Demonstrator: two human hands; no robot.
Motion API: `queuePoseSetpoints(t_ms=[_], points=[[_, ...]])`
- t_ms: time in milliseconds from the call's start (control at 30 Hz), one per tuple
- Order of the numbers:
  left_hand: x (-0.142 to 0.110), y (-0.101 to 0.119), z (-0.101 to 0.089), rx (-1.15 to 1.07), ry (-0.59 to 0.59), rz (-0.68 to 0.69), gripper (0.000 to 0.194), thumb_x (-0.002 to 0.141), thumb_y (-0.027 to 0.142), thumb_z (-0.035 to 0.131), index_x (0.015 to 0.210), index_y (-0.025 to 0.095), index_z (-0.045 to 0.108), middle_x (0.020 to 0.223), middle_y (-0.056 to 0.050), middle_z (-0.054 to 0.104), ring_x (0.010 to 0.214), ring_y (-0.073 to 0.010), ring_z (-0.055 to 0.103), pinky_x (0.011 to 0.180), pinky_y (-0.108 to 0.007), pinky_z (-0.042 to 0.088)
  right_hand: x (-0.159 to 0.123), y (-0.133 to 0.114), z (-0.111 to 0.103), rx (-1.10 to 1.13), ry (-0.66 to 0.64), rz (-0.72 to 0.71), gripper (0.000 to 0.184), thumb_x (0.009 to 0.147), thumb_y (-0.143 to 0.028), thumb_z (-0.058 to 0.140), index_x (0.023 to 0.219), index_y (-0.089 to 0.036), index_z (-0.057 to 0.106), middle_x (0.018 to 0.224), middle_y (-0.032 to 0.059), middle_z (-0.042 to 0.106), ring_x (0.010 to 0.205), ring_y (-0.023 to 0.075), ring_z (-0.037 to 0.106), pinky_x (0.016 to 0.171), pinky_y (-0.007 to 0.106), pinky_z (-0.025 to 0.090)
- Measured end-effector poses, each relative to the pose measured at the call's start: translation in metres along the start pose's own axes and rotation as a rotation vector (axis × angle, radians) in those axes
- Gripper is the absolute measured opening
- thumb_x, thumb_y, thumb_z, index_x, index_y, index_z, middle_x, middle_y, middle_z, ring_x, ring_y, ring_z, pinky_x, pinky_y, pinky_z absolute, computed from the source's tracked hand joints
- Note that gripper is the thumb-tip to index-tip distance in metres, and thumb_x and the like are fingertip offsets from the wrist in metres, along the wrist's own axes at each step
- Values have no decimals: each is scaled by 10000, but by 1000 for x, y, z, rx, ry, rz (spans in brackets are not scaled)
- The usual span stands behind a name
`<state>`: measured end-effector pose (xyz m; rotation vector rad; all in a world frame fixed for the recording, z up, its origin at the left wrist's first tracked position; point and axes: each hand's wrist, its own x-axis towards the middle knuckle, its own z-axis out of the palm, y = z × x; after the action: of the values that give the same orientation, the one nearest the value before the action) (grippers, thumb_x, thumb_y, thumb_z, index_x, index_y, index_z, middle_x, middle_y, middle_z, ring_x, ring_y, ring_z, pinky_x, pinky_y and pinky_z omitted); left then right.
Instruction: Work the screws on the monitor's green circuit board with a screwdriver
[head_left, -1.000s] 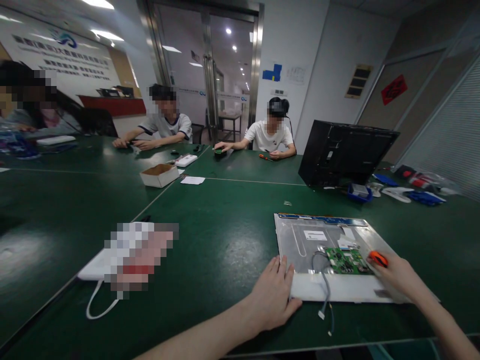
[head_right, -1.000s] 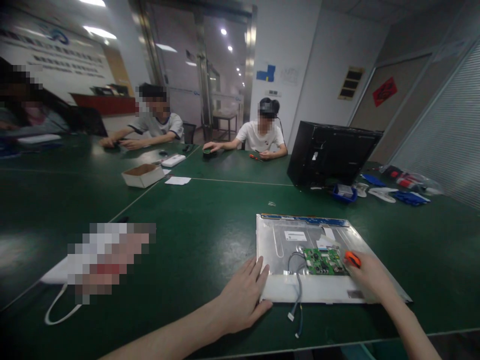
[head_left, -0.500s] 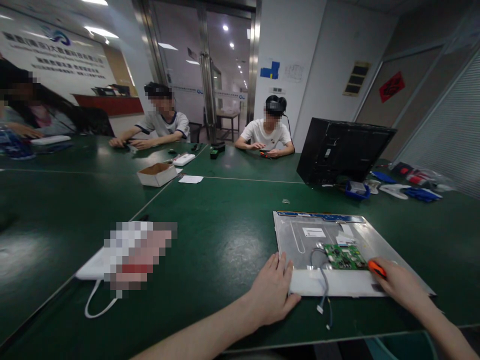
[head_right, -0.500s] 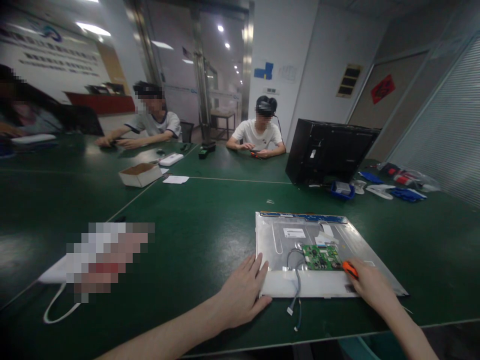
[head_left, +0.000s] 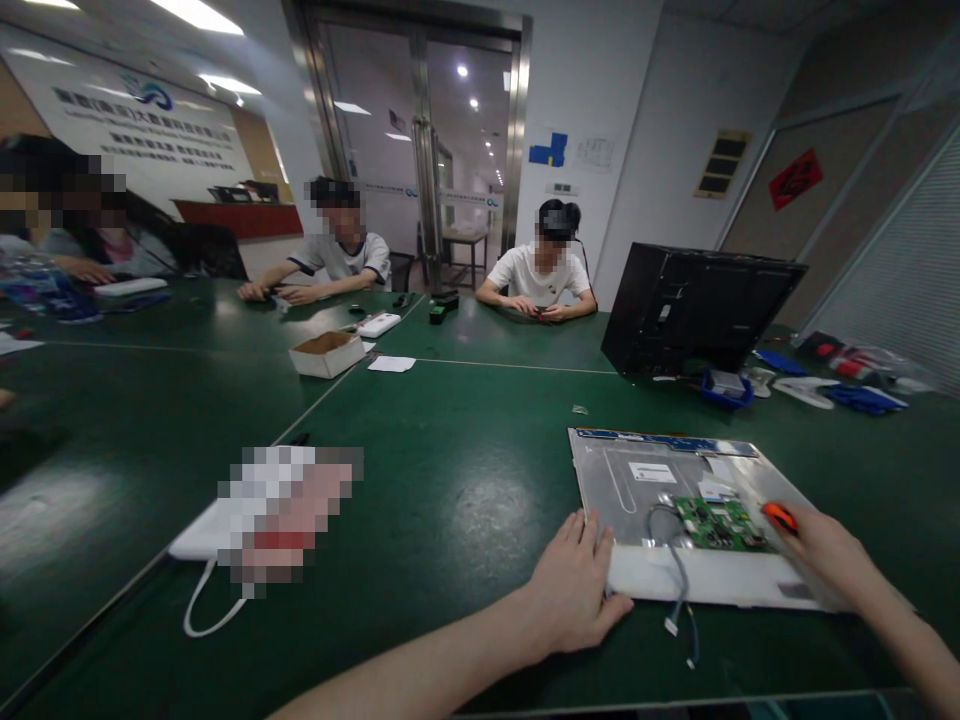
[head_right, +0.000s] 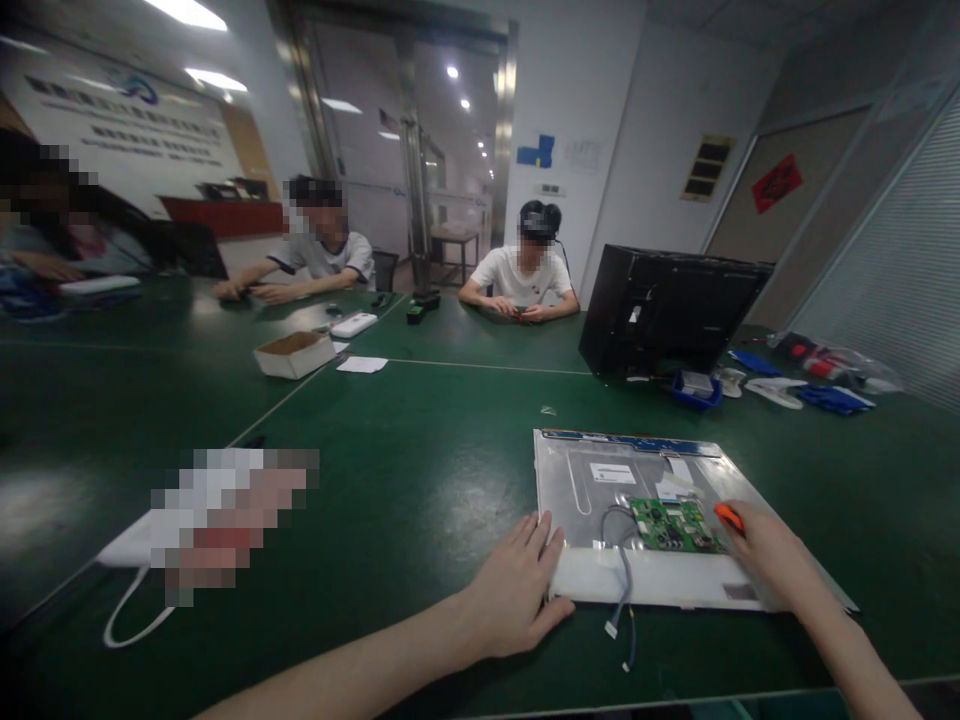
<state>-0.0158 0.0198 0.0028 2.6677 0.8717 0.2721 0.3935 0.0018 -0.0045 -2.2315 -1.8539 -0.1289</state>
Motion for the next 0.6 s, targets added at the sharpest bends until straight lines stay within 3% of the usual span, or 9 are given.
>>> queuePoseSetpoints(t_ms=[200,400,600], points=[[16,1,3,-26,-25,68,825,922,574,511,1460,-37,381,1523,-313,312,1426,-411,302,1181,-460,243,30,-19,-3,30,-24,-37,297,765,-366,490,884,-188,695,917,148,758,811,325,707,749,428,541],[34,7,10,4,-23,115,800,915,552,530,1452,-23,388,1518,-309,326,1413,-409,330,1178,-461,248,37,-51,6,67,-99,-119,326,803,-524,532,774,-231,674,818,102,748,740,283,690,680,342,508],[45,15,15,35,-3,129,801,916,566,530,1443,-22,400,1509,-301,351,1396,-408,360,1174,-453,255,39,-60,5,58,-124,-136,279,824,-437,506,776,-218,673,853,130,752,786,291,688,701,339,493]])
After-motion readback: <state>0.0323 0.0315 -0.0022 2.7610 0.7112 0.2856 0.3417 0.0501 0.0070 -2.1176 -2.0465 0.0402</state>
